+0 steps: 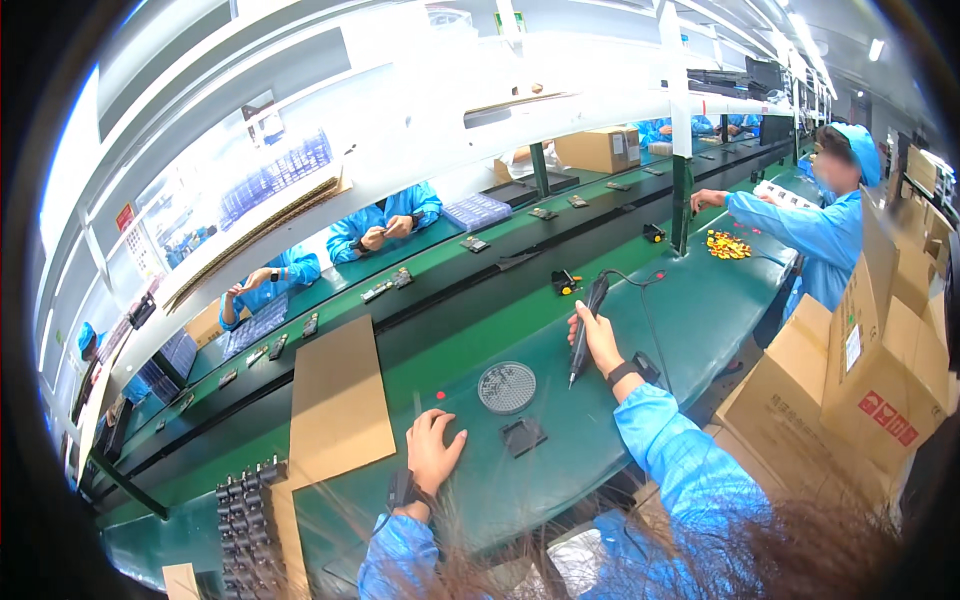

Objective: Assembling small electronic components using an electric screwdriver on a factory conveyor belt.

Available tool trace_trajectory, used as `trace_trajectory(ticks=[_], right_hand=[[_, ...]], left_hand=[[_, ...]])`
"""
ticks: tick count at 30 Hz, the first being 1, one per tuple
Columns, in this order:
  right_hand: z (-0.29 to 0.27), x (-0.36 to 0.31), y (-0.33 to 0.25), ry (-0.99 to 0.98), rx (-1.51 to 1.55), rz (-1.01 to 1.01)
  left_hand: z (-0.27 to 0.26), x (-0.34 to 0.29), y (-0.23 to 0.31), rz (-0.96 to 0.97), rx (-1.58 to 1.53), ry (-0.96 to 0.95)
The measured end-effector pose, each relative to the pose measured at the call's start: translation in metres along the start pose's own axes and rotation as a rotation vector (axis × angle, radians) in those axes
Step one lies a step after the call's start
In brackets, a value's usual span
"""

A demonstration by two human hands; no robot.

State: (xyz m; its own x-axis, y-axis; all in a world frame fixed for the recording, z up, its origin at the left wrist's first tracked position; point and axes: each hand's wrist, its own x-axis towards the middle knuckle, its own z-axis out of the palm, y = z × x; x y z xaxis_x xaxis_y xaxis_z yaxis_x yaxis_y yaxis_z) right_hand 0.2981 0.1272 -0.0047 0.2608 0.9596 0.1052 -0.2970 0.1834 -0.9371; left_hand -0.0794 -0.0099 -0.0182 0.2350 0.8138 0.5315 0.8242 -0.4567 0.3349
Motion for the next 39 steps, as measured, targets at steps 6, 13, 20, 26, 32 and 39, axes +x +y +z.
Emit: trace_trajectory(ticks=[6, 13, 20, 26, 32, 39], right_hand=[[0.000, 0.001, 0.001, 0.007, -0.010, -0.017], [0.002, -0.002, -0.003, 0.009, -0.037, -0.033], [0.002, 0.000, -0.005, 0.014, -0.067, -0.018], [0.005, 0.004, -0.002, -0.024, -0.090, -0.012], [0.005, 0.007, -0.001, -0.011, -0.122, -0.017], [0.007, 0.008, -0.001, -0.026, -0.108, -0.012]], left_hand=[[0.003, -0.001, -0.005, -0.031, -0.034, 0.003], [0.001, 0.001, -0.005, -0.016, -0.022, 0.021], [0.001, 0.002, 0.002, -0.031, 0.021, 0.013], [-0.001, 0.001, 0.003, -0.053, -0.004, -0.005], [-0.001, 0.003, 0.004, -0.075, -0.013, -0.042], [-0.003, 0.004, 0.010, -0.052, 0.056, -0.016]])
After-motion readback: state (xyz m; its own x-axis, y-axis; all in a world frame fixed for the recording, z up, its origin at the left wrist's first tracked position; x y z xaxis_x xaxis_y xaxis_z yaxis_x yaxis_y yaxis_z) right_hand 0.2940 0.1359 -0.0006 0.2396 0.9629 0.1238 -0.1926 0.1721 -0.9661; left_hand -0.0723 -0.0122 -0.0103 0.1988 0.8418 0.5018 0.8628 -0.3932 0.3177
